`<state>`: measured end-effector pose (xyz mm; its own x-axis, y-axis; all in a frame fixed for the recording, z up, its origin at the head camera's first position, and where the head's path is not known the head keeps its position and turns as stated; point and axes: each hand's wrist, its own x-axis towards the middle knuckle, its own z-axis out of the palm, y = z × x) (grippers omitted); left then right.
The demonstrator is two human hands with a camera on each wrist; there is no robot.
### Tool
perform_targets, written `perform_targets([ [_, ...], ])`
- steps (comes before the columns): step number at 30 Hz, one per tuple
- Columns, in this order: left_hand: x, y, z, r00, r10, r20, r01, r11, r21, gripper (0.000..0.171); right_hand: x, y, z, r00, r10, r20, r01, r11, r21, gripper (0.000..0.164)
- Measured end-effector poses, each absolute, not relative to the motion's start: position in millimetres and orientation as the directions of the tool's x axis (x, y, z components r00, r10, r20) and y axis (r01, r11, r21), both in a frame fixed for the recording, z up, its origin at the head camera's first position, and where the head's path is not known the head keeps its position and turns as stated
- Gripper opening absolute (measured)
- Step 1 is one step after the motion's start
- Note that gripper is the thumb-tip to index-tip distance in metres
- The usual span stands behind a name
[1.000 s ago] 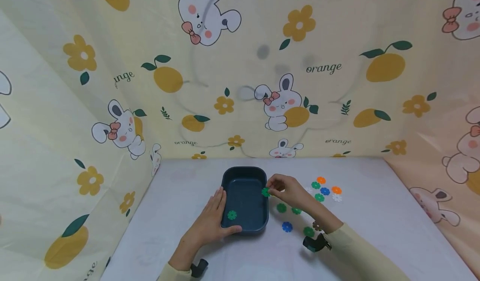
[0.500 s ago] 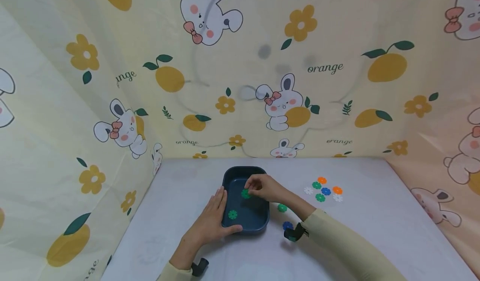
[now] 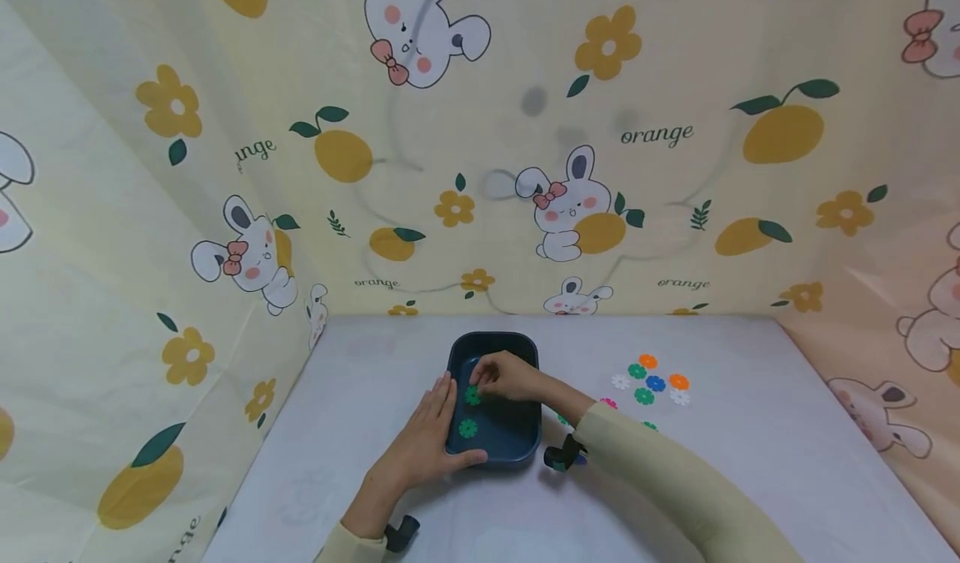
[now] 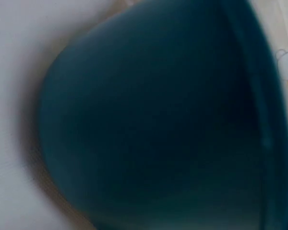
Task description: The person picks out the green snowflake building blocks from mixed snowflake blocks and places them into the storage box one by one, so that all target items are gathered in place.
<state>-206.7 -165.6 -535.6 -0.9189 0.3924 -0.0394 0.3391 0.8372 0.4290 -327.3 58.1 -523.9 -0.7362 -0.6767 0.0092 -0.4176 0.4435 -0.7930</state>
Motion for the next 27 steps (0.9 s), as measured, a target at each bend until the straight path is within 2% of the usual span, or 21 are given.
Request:
perform_targets([
  [6,-205.8,-165.6,-535.5,-0.918,0.395,-0.032,0.343,0.833,0.435,0.127,-329.6,50.7,-533.1,-0.728,-0.681,-0.082,-0.363,0.484,-0.796,0.012],
  [14,-207.2,-165.8,-536.6,-0.918,0.396,-0.025,0.348,0.832,0.432,0.125,-326.7,46.5,-531.8,-0.718,-0.686,-0.118,-0.361,0.511,-0.780,0.013],
  [23,-207.0,-166.1,-534.8,-0.919,0.392,-0.041,0.337,0.836,0.434,0.125,-326.6,50.0,-528.1,-0.715,-0.694,-0.084,-0.400,0.505,-0.765,0.014],
  [27,-206.9,-165.9,-535.4,-0.921,0.387,-0.044,0.332,0.838,0.434,0.125,-327.3,57.6,-522.5,-0.726,-0.688,-0.012,-0.443,0.481,-0.756,0.010],
])
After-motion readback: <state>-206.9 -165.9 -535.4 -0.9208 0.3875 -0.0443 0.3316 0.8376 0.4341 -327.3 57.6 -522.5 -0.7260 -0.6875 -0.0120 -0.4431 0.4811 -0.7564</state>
